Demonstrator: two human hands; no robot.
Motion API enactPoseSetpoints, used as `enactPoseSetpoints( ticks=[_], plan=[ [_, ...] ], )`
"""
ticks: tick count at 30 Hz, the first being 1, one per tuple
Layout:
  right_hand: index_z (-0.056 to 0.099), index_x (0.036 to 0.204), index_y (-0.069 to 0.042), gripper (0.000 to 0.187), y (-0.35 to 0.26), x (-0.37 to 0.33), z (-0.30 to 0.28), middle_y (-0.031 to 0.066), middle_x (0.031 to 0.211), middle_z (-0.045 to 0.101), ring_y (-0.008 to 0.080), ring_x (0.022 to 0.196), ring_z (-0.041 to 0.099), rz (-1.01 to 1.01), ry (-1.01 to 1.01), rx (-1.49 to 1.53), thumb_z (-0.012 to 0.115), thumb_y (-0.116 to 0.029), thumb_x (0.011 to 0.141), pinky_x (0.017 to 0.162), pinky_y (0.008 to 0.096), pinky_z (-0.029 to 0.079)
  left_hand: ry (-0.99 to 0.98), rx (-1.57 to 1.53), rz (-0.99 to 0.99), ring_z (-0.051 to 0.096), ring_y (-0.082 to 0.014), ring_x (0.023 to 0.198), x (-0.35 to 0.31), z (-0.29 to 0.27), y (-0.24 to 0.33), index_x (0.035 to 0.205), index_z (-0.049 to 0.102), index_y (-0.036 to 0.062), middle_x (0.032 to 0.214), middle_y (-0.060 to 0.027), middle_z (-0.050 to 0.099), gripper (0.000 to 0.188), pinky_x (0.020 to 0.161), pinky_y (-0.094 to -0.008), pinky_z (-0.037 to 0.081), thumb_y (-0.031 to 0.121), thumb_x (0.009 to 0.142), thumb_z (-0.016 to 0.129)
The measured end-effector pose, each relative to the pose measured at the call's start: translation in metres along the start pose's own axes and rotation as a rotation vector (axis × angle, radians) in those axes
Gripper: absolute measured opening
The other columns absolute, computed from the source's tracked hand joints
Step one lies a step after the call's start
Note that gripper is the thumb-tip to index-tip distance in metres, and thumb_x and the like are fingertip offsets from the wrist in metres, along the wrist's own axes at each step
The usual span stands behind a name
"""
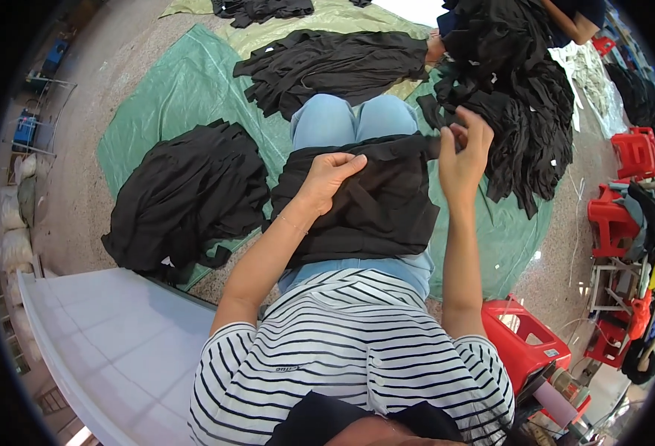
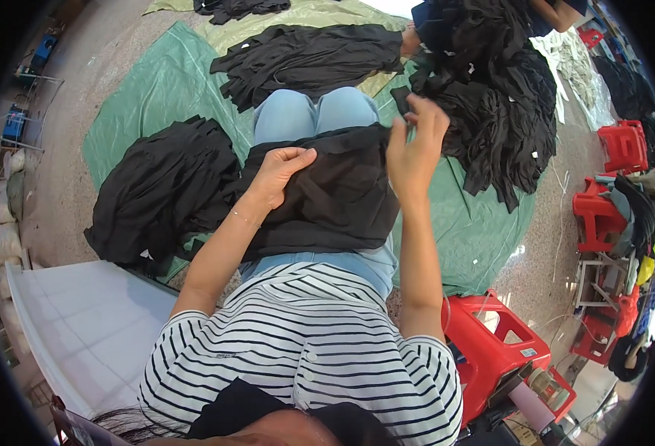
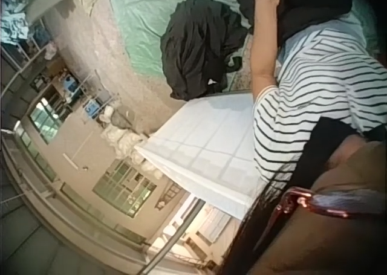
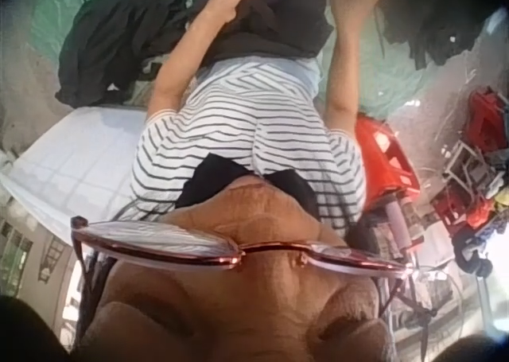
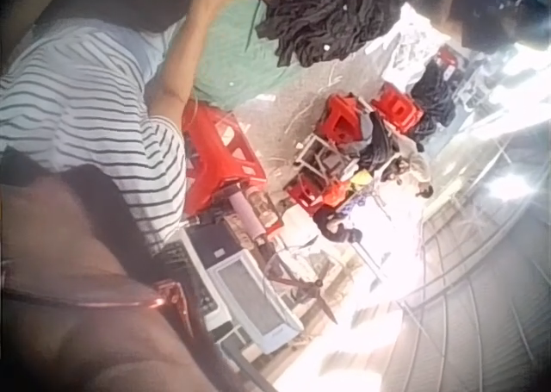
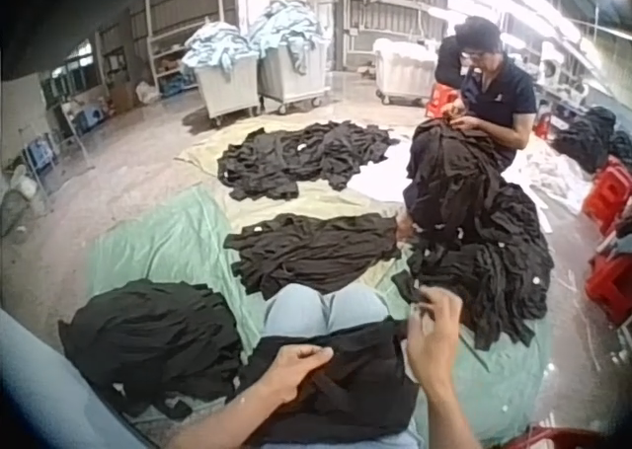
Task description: Inspecting and sorting pieces of black fabric in a textile manufacturing facility.
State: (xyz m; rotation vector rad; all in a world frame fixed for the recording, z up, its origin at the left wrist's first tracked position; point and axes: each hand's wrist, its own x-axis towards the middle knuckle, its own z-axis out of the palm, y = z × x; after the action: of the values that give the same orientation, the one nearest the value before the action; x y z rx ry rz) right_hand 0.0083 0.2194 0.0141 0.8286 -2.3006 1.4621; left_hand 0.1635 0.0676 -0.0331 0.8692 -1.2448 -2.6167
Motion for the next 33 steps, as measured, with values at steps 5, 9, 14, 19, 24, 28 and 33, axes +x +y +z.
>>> enactPoseSetpoints(
  ticks=[5, 9, 14, 19, 24, 28, 33],
  plan=[
    [0.064, 0.089, -0.002, 0.025, -0.038, -0.074, 0.015, 0.0115, 0.089, 0.061, 0.0315, 0.084, 0.058, -0.078, -0.464, 0.108, 0.078, -0.017, 0.075, 0.074, 0.0382, 0.048, -0.022, -0.078, 0.084, 0.058, -0.0054, 0.071, 0.001, -0.004, -0.008, 0.088, 0.070, -0.0008, 0.083, 0.0006, 0.067, 0.014, 0.067, -0.0197, 0.047, 0.013, 0.091, 0.067],
    [0.061, 0.087, 0.000, 0.023, -0.034, -0.097, 0.023, 0.0126, 0.086, 0.063, 0.0303, 0.083, 0.061, 0.023, -0.489, 0.133, 0.078, -0.010, 0.075, 0.075, 0.0356, 0.048, 0.060, 0.241, 0.300, 0.055, -0.0038, 0.070, 0.000, 0.000, -0.007, 0.087, 0.069, -0.0018, 0.079, 0.0012, 0.065, 0.017, 0.064, -0.0203, 0.045, 0.015, 0.090, 0.068],
    [0.067, 0.093, -0.004, 0.018, -0.052, -0.105, 0.009, 0.0115, 0.089, 0.068, 0.0299, 0.075, 0.066, -0.071, -0.436, 0.152, 0.074, -0.012, 0.079, 0.063, 0.0361, 0.051, 0.115, 0.806, 0.722, 0.060, -0.0136, 0.063, -0.018, 0.000, -0.009, 0.080, 0.067, -0.0020, 0.072, -0.0094, 0.065, 0.015, 0.058, -0.0286, 0.046, 0.011, 0.081, 0.072],
    [0.070, 0.091, -0.005, 0.017, -0.053, -0.125, 0.000, 0.0109, 0.077, 0.066, 0.0268, 0.066, 0.065, -0.083, -0.395, 0.154, 0.075, -0.004, 0.075, 0.059, 0.0333, 0.050, -0.036, 0.821, 0.607, 0.061, -0.0138, 0.063, -0.040, -0.014, -0.025, 0.080, 0.067, -0.0004, 0.072, -0.0055, 0.064, 0.012, 0.056, -0.0283, 0.045, 0.011, 0.081, 0.072],
    [0.066, 0.091, -0.003, 0.018, -0.056, -0.124, -0.006, 0.0129, 0.078, 0.061, 0.0276, 0.065, 0.061, -0.112, -0.373, 0.191, 0.071, 0.005, 0.075, 0.057, 0.0330, 0.048, -0.191, 0.486, 0.208, 0.052, -0.0027, 0.067, -0.054, -0.020, -0.019, 0.083, 0.070, -0.0013, 0.073, 0.0031, 0.063, 0.012, 0.061, -0.0198, 0.041, 0.010, 0.086, 0.070],
    [0.067, 0.090, -0.004, 0.017, -0.053, -0.134, -0.009, 0.0109, 0.074, 0.062, 0.0264, 0.061, 0.062, -0.131, -0.459, 0.173, 0.074, -0.001, 0.075, 0.054, 0.0333, 0.048, -0.148, 0.380, 0.101, 0.055, -0.0038, 0.071, -0.061, -0.030, -0.033, 0.084, 0.071, -0.0008, 0.076, 0.0022, 0.065, 0.008, 0.064, -0.0202, 0.043, 0.007, 0.086, 0.069],
    [0.068, 0.089, -0.003, 0.016, -0.052, -0.140, -0.009, 0.0111, 0.073, 0.063, 0.0266, 0.061, 0.062, -0.110, -0.441, 0.179, 0.073, -0.002, 0.075, 0.055, 0.0337, 0.048, -0.169, 0.483, 0.174, 0.053, -0.0031, 0.070, -0.067, -0.028, -0.033, 0.085, 0.070, -0.0006, 0.075, 0.0027, 0.064, 0.009, 0.063, -0.0198, 0.043, 0.008, 0.087, 0.069]
  ],
)
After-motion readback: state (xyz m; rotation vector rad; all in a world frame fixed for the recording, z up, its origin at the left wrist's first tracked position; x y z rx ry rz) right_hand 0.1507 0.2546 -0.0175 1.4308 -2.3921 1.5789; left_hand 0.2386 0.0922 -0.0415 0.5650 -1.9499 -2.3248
